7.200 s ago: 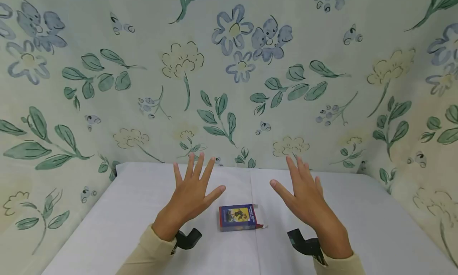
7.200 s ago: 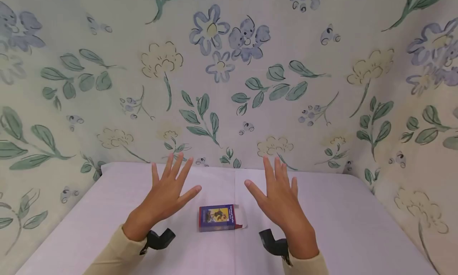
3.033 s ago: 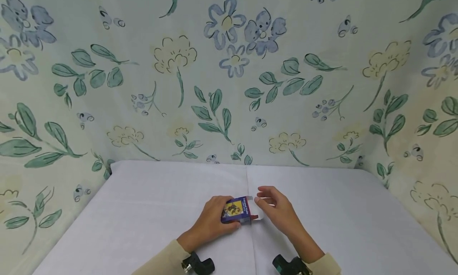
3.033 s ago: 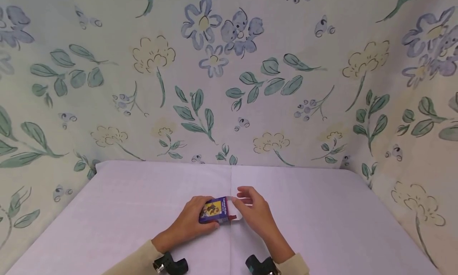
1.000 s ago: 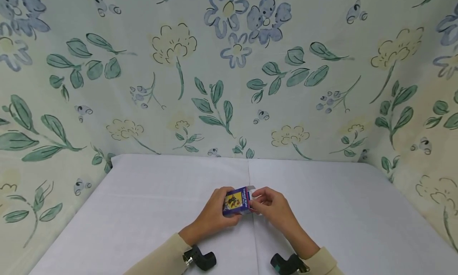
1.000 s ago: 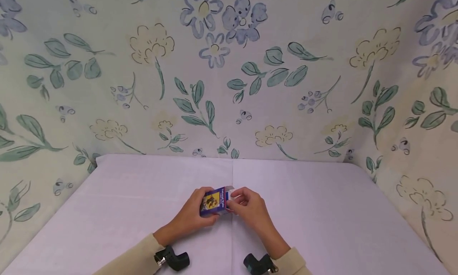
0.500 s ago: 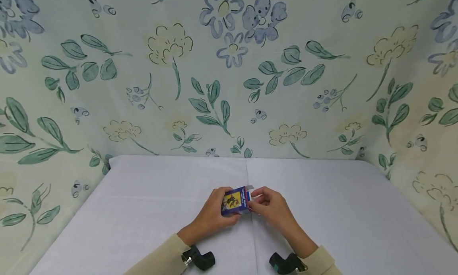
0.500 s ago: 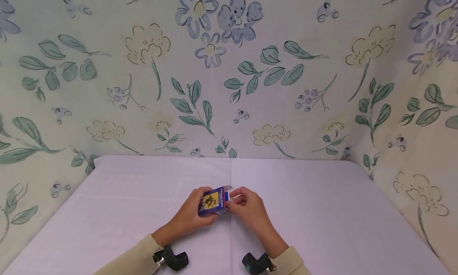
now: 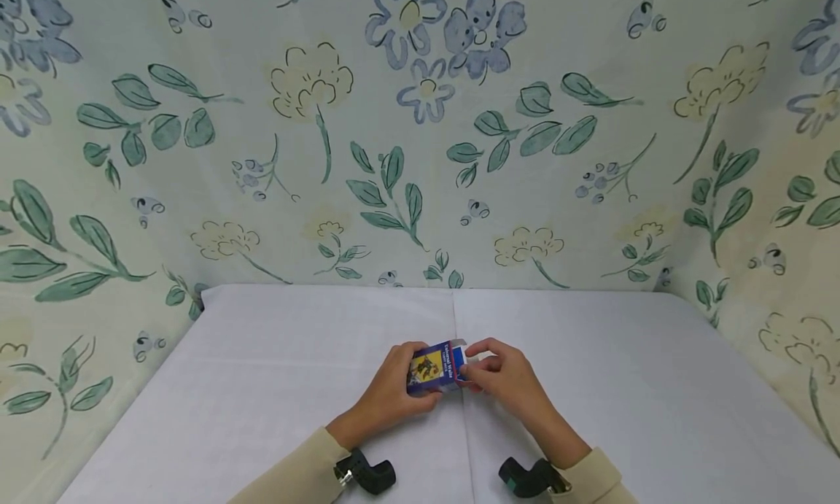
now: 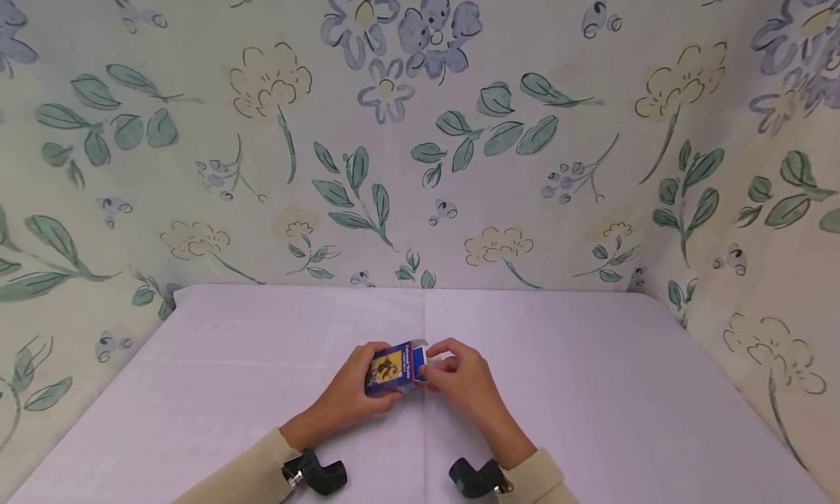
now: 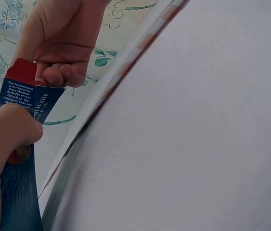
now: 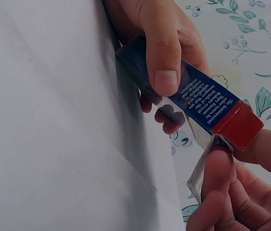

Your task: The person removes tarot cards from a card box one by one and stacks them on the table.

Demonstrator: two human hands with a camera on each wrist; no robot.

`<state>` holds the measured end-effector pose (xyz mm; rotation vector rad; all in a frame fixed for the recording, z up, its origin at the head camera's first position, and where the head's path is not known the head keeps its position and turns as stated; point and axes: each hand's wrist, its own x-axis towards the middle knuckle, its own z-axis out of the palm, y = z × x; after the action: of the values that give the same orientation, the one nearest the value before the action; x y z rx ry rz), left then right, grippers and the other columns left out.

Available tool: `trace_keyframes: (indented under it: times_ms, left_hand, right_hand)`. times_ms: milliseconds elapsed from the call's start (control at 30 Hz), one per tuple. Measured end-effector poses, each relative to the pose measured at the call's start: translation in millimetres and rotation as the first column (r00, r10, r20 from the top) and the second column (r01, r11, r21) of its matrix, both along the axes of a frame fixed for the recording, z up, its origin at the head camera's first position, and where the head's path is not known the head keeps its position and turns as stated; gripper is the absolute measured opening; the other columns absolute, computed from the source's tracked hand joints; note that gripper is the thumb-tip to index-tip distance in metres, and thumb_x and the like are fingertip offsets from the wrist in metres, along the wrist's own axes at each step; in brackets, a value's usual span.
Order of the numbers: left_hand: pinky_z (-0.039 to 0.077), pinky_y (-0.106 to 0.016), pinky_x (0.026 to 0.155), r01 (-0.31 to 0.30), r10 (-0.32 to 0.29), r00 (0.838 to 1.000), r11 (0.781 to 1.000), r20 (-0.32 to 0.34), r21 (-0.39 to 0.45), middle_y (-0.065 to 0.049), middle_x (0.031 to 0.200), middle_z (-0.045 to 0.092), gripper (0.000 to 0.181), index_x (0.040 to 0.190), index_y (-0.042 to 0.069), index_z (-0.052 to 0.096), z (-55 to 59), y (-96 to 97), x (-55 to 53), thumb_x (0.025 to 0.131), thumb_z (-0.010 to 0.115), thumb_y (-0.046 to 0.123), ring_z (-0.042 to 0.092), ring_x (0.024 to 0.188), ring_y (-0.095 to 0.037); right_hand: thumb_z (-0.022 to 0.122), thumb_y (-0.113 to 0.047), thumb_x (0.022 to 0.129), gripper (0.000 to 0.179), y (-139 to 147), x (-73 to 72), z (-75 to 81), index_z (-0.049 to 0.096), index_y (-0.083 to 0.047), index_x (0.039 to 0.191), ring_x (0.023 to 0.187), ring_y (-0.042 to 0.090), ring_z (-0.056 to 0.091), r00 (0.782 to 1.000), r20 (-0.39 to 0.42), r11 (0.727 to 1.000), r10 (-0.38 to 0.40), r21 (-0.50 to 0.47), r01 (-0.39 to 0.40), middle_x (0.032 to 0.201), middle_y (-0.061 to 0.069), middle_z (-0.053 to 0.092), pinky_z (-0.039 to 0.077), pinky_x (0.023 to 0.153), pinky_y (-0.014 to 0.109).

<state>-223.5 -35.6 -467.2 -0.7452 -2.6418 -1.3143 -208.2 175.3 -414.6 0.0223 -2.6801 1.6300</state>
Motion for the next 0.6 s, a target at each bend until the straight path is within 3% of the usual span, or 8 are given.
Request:
trace_keyframes:
  times_ms: [600]
  left_hand:
    - [0.044, -0.036, 0.094, -0.001, 0.000, 1.000, 1.000, 0.021, 0.015, 0.001, 0.123, 0.048, 0.074, 0.138, 0.013, 0.040, -0.8, -0.1, -0.6, 0.078, 0.077, 0.035, 0.044, 0.108, -0.012]
  right_hand:
    - [0.074, -0.015, 0.084, 0.028, 11, -0.2, 13.3, 0.061, -0.008, 0.109, 0.063, 0.021, 0.067, 0.999, 0.051, 1.000, -0.018, -0.009, 0.018, 0.076, 0.004, 0.071, 0.054, 0.063, 0.032]
